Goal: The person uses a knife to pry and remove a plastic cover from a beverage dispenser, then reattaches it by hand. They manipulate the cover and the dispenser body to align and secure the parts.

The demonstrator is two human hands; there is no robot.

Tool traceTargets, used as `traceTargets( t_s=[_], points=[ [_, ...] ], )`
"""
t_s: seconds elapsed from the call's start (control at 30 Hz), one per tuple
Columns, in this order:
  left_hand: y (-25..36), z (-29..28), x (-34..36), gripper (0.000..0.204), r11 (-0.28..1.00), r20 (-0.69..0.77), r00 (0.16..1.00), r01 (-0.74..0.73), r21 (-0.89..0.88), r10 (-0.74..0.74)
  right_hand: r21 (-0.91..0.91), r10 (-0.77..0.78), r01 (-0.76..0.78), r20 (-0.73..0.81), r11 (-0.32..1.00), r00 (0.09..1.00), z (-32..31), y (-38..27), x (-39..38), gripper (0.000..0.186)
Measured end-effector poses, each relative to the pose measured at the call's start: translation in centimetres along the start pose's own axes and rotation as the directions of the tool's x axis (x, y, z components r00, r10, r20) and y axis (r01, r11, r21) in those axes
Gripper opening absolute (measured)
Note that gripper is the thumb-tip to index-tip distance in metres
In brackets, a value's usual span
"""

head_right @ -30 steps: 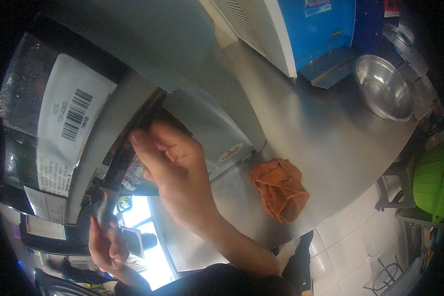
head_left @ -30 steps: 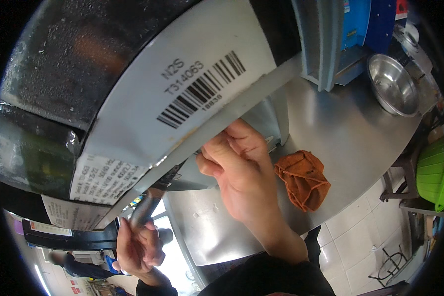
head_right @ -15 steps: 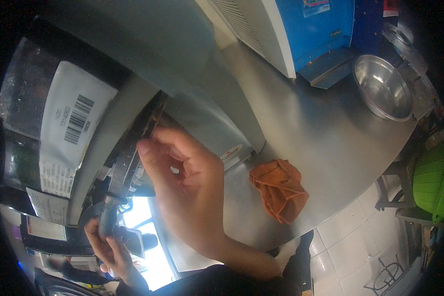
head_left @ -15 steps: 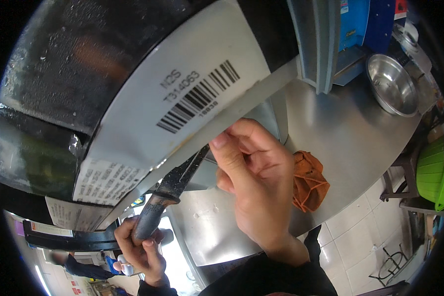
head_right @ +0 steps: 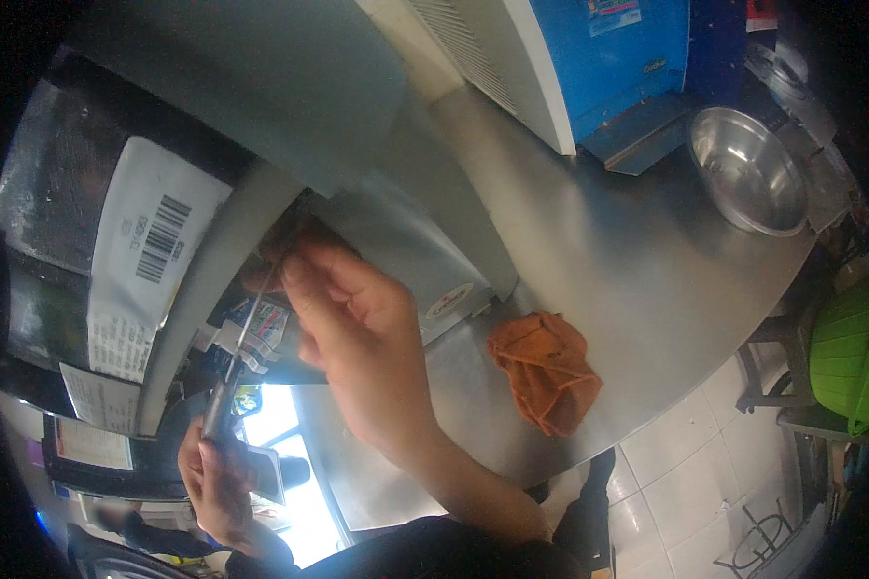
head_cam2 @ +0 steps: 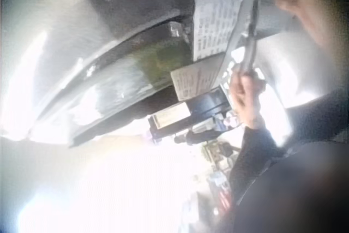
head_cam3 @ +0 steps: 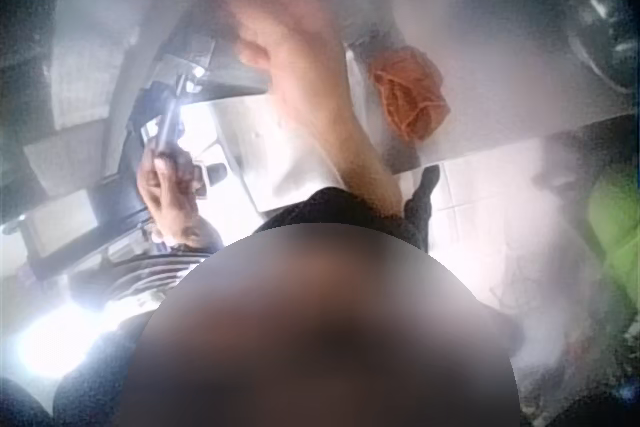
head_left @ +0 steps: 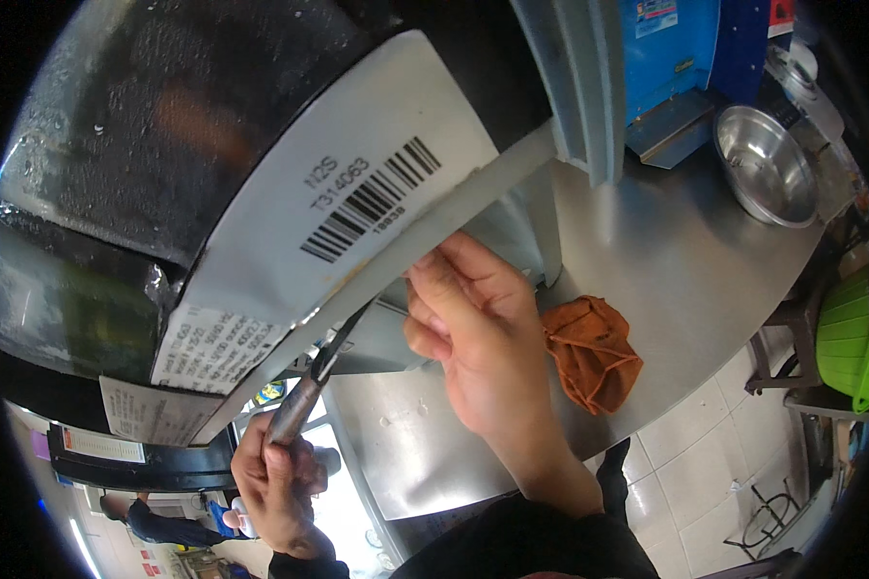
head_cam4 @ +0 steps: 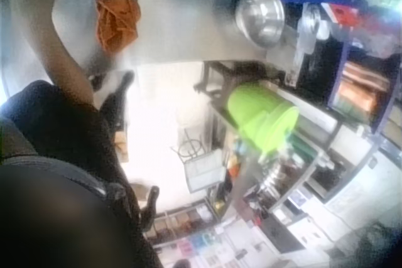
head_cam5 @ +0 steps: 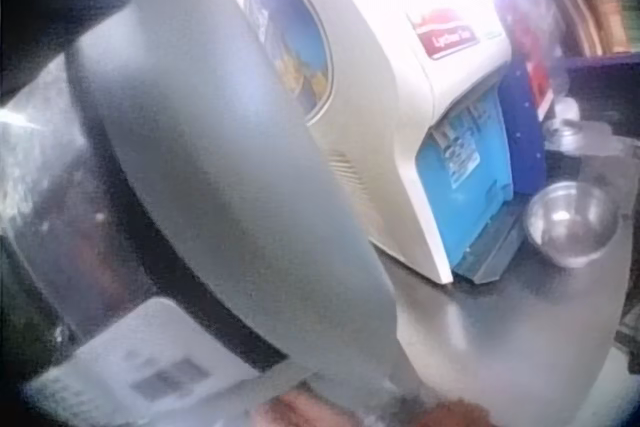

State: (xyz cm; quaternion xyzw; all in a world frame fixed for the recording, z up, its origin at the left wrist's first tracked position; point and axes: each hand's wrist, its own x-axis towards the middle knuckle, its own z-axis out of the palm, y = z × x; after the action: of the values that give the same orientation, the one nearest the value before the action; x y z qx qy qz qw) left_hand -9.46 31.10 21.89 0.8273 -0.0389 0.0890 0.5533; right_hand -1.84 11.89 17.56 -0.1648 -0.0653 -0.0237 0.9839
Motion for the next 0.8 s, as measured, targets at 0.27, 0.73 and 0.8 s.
traceTargets(
  t_s=[0.27, 0.73, 0.8],
  points=[
    [1.0, 1.7, -1.7, 0.064, 0.805, -0.341, 0.864, -0.117, 0.582, 0.372, -0.448, -0.386, 0.337, -0.02, 0.828, 0.922, 1.1, -0.7, -0.5, 0.02],
    [3.0, -2.7, 0.9, 0.046, 0.709, 0.585, 0.784, 0.532, -0.463, -0.206, 0.171, 0.085, -0.096, 0.068, 0.981, 0.994, -0.1, -0.7, 0.3, 0.019],
    [3.1, -2.2, 0.8, 0.043, 0.835, 0.517, 0.836, 0.409, -0.369, -0.181, -0.066, -0.029, 0.027, -0.033, 0.997, 0.999, 0.2, -1.0, -0.4, 0.02]
  ],
)
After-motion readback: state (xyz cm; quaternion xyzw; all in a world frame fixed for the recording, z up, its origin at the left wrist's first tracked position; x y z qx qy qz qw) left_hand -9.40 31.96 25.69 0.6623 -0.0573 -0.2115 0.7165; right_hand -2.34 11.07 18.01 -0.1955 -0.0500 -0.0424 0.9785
